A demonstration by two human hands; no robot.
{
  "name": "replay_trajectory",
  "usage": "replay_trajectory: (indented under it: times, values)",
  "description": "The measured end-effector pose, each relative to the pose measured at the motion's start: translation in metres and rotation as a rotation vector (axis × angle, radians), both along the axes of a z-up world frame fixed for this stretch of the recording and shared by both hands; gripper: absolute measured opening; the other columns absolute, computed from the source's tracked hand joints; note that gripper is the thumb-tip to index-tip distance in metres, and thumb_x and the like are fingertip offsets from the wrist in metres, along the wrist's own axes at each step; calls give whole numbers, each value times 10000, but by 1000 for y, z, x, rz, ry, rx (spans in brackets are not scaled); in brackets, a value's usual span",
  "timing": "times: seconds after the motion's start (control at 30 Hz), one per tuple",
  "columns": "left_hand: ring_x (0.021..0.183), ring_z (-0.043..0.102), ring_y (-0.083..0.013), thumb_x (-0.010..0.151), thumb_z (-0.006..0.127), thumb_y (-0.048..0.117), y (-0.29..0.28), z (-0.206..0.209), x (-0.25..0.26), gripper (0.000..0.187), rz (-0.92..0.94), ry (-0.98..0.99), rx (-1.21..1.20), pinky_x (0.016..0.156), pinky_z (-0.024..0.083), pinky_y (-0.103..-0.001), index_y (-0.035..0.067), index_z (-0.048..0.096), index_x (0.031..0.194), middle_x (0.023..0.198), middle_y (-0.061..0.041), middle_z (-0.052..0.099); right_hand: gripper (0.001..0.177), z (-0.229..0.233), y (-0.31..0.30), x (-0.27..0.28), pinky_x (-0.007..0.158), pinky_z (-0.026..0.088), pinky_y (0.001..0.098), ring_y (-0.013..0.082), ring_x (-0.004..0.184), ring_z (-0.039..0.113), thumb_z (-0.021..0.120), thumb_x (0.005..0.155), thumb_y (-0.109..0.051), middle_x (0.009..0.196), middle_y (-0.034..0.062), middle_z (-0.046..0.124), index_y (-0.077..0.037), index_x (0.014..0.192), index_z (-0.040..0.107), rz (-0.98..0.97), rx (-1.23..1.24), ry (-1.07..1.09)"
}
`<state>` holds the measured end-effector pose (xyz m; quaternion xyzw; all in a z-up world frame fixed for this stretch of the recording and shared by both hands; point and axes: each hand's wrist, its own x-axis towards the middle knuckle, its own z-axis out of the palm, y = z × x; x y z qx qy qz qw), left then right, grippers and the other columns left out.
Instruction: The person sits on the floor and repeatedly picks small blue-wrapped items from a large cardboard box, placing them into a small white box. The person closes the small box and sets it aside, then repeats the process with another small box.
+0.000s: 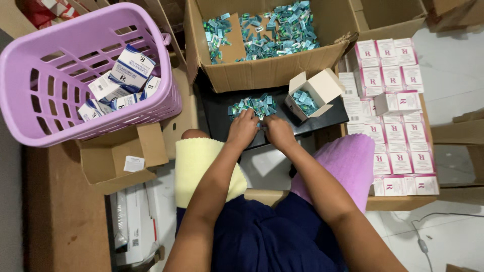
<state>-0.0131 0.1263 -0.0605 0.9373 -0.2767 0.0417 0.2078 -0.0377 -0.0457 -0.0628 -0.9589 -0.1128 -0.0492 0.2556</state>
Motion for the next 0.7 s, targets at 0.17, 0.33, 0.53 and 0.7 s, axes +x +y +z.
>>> replay_trajectory:
  times: [0.17, 0.33, 0.53, 0.7]
  values:
    - [1081, 612, -295, 741, 821, 135, -1, -4, 2, 304, -2, 14, -19, 895, 527, -437, 65, 723, 1020, 1060, -103, 627, 194, 55, -33, -1, 797, 553, 447, 365, 905, 683, 730, 799, -9, 955, 158, 689, -39, 989, 703, -108, 226, -313]
    - [1056, 626, -286, 752, 781, 110, -3, -14, 2, 303, -22, -20, -8, 874, 523, -423, 74, 721, 1048, 1042, -91, 658, 184, 104, -73, -1, 816, 543, 417, 329, 942, 677, 773, 847, -10, 1028, 124, 690, -56, 1017, 720, -273, 121, -498]
    - [1009, 661, -279, 891, 712, 104, -3, -1, 10, 41, -5, -44, 31, 852, 531, -431, 106, 710, 931, 986, -79, 677, 177, 105, -87, 3, 788, 565, 362, 277, 899, 693, 763, 897, 16, 1086, 124, 686, -32, 1063, 730, -334, 292, -541]
    - [889, 678, -324, 881, 737, 122, -39, 41, 25, 114, 7, 128, -412, 749, 538, -431, 48, 676, 942, 945, -123, 663, 164, 101, -94, 6, 772, 562, 332, 233, 866, 693, 734, 918, 51, 1074, 127, 694, -18, 1067, 728, -386, 436, -520]
